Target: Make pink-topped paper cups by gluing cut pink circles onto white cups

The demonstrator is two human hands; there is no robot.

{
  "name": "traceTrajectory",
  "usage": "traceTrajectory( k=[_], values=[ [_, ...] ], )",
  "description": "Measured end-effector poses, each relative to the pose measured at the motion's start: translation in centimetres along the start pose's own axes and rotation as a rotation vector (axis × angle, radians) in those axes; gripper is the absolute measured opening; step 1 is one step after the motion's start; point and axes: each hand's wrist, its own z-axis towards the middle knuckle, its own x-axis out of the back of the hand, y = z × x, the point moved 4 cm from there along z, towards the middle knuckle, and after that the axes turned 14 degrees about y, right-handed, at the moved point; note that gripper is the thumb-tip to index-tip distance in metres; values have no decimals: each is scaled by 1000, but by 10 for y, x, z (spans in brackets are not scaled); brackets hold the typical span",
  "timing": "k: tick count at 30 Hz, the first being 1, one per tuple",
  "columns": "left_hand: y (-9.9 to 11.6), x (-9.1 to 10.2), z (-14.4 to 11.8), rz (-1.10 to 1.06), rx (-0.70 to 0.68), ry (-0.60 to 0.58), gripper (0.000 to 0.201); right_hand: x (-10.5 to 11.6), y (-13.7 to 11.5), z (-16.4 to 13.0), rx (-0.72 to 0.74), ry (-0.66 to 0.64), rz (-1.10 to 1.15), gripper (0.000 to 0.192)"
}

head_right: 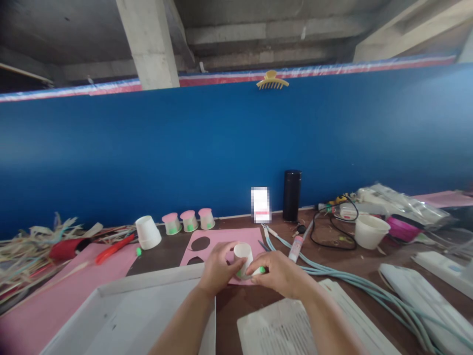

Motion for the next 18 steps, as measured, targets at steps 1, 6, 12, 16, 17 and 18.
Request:
traceTrajectory(
  k=[1,6,12,16,17,18],
  values=[
    [0,0,0,0,-2,1,36,0,0,0,-2,3,-3,21],
    [0,0,0,3,-6,1,37,-1,1,0,0,-3,-5,22],
    [-1,-1,0,-4,-11,6,37,2,7,-1,-14,12,-26,21],
    [-1,-1,0,0,-15,3,37,4,10,-2,-30,16,-41,20],
    [-1,-1,0,1,-15,2,37,5,12,-2,-37,23,-42,20],
    [-1,0,0,2,-15,4,37,6,13,-2,-43,31,-44,20]
  ],
)
